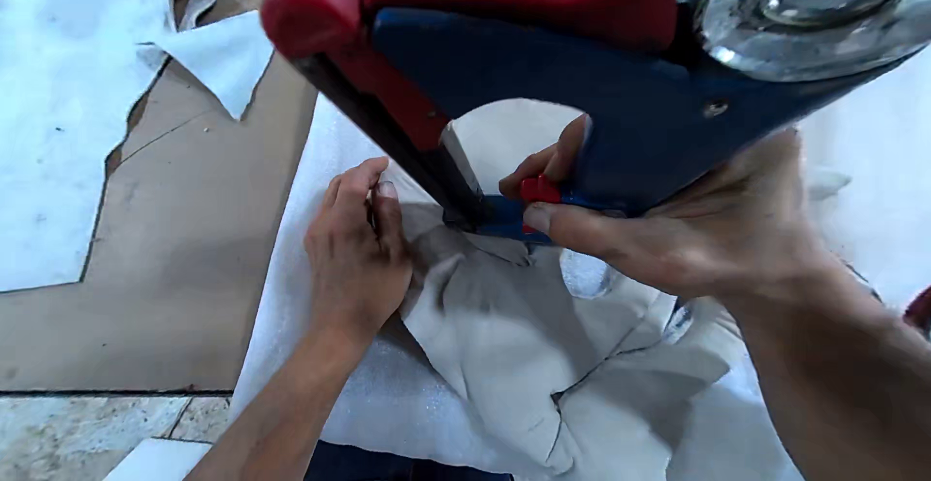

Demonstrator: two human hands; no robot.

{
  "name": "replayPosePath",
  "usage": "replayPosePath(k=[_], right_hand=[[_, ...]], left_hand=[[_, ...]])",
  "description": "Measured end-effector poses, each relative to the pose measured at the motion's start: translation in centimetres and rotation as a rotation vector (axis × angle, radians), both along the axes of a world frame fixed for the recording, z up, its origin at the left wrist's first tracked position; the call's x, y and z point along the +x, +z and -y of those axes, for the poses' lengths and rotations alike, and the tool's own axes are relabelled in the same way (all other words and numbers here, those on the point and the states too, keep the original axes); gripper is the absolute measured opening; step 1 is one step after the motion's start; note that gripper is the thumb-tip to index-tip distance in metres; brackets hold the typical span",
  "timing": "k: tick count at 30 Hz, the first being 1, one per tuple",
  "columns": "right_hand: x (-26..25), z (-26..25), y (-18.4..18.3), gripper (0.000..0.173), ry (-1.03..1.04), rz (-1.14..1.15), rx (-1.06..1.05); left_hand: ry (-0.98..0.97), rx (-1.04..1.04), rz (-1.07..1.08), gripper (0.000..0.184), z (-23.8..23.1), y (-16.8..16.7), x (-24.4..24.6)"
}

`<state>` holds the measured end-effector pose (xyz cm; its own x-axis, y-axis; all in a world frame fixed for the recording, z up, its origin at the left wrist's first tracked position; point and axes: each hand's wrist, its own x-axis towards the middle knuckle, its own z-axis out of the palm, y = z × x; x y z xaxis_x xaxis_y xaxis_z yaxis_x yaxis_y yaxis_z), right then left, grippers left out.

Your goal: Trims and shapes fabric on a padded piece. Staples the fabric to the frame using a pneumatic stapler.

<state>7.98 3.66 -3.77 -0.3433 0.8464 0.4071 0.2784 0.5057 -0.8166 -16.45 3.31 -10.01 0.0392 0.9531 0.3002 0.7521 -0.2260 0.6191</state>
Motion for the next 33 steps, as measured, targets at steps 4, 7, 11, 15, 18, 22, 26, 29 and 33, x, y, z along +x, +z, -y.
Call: replayPosePath(k=[4, 7, 11, 15, 18, 22, 26, 29, 33], right_hand=[[0.1, -0.5, -0.1, 0.031, -0.012, -0.011, -0.024], [0.3, -0.8, -0.6, 0.03, -0.017, -0.039, -0.026], [0.4, -0.7, -1.3, 0.033, -0.009, -0.088, -0.04], [0.4, -0.6, -1.5, 0.036, 0.018, -0.116, -0.047], [0.1, -0.9, -1.5, 0.034, 0.037, -0.137, -0.04], [1.3, 0.2, 0.0, 0.032, 0.086, -0.157, -0.072], [5.8, 5.2, 4.1, 0.031, -0.147, -0.332, -0.054], [10.3, 12.5, 6.4, 0.027, -0.538, -0.417, 0.008], [11.4, 21.6, 8.8, 0.022, -0.962, -0.571, -0.041]], left_hand=[[0.004, -0.005, 0.017, 0.026, 0.3, 0.0, 0.0], [0.001, -0.014, 0.018, 0.027, 0.3, 0.0, 0.0], [0.01, -0.027, 0.023, 0.029, 0.3, -0.1, 0.1], [0.018, -0.02, 0.02, 0.028, 0.3, 0.0, 0.4], [0.021, 0.002, 0.004, 0.028, 0.0, -0.2, 0.5], [-0.011, -0.093, 0.029, 0.034, -0.4, 0.5, -0.1], [-0.114, -0.071, -0.122, 0.042, -0.3, 2.4, -0.9], [-0.328, 0.067, -0.334, 0.042, 1.7, 3.8, 0.3], [-0.535, 0.037, -0.5, 0.046, 2.5, 2.8, 1.3]])
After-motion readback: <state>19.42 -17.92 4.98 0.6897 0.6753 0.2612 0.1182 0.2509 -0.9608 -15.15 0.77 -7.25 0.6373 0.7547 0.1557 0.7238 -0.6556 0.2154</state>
